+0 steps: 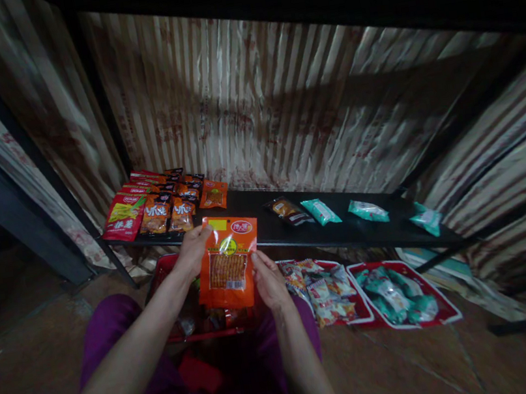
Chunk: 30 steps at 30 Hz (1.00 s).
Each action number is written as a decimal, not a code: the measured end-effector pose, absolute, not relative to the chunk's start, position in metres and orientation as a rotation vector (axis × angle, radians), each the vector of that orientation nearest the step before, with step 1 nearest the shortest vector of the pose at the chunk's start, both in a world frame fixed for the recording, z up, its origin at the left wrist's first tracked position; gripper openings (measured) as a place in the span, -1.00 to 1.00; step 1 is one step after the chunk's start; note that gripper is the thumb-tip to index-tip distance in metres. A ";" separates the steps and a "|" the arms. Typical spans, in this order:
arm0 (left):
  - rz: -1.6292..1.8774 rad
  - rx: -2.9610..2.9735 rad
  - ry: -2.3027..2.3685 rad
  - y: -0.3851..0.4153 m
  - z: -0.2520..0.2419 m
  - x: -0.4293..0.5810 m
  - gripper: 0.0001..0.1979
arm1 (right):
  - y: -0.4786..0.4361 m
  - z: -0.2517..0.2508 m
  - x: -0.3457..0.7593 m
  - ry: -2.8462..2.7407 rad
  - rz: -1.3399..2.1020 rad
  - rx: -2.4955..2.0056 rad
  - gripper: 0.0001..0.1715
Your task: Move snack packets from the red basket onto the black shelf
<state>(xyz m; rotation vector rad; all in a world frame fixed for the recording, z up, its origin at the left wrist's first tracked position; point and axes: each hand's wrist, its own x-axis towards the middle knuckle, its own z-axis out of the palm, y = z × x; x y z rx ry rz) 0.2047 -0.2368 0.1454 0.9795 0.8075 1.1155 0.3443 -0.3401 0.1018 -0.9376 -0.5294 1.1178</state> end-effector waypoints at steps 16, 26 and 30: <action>0.973 0.860 0.669 -0.245 0.133 0.198 -0.65 | -0.321 0.117 0.338 -0.373 0.999 -0.964 -0.63; 0.776 0.961 0.732 -0.249 0.118 0.178 -0.80 | -0.316 0.109 0.354 -0.340 1.063 -0.965 -0.68; 0.758 0.987 0.743 -0.249 0.111 0.175 -0.81 | -0.314 0.108 0.353 -0.355 1.053 -0.982 -0.66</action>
